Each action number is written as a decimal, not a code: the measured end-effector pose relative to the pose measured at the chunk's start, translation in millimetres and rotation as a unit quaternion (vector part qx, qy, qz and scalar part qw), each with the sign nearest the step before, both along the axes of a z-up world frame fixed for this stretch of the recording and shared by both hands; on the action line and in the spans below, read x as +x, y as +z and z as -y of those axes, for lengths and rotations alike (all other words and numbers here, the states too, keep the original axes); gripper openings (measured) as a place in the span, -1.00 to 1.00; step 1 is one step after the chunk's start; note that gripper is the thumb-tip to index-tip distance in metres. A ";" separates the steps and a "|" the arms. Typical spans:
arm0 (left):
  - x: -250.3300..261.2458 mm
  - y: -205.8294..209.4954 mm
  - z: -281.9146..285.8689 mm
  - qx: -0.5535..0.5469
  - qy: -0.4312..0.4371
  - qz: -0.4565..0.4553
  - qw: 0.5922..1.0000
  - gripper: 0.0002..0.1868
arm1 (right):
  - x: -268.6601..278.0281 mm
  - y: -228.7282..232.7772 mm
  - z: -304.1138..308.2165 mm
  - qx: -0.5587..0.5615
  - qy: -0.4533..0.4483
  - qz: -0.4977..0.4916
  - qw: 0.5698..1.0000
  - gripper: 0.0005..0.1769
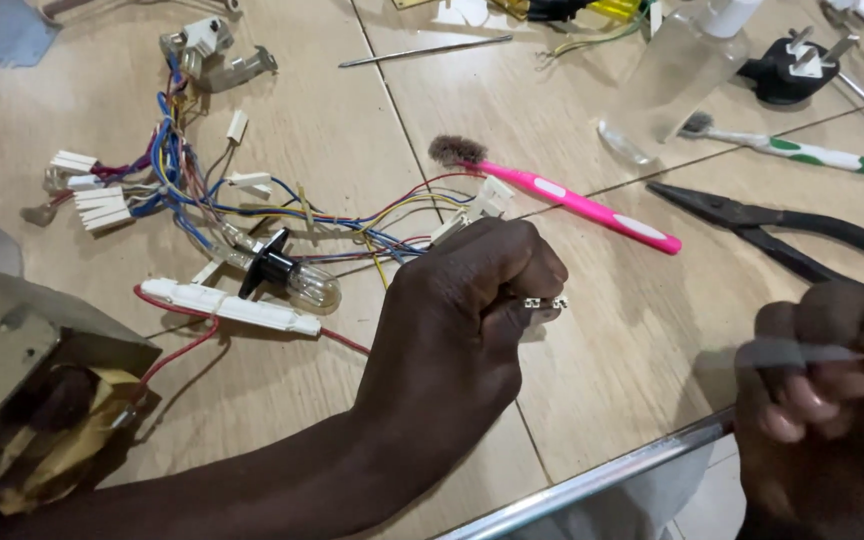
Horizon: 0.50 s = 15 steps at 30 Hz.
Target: Connecting electrical wires to a component and cleaning a small circuit board with a toothbrush.
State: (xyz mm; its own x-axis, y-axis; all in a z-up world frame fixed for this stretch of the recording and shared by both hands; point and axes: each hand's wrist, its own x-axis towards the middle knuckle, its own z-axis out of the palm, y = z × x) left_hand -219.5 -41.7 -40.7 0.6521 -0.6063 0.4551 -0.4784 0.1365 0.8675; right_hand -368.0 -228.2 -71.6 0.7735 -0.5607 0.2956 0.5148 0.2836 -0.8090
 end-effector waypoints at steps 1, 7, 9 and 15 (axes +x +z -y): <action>0.6 0.8 -0.1 0.000 0.001 -0.001 1.000 -0.79 | 0.2 -7.5 2.9 0.000 0.001 -0.001 1.000 -0.86; 0.2 1.2 -0.5 0.030 0.012 0.000 0.999 -0.76 | 2.2 -27.3 -6.4 -0.238 -0.180 -0.087 0.950 -0.53; 0.3 -0.1 -0.5 0.032 0.013 0.004 0.999 -0.76 | 8.3 -21.3 -16.4 -0.263 -0.213 -0.115 0.934 -0.44; 1.5 -3.1 0.0 0.036 0.011 0.006 0.999 -0.75 | 24.5 -0.9 -49.5 -0.359 -0.314 -0.154 0.865 -0.49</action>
State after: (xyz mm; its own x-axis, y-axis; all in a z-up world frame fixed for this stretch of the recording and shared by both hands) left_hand -218.0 -41.7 -43.8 0.6607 -0.6223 0.4197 -0.4917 0.0637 0.8684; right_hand -343.5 -178.7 -72.4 0.4867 -0.6564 0.5764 0.1134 -0.6068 -0.7867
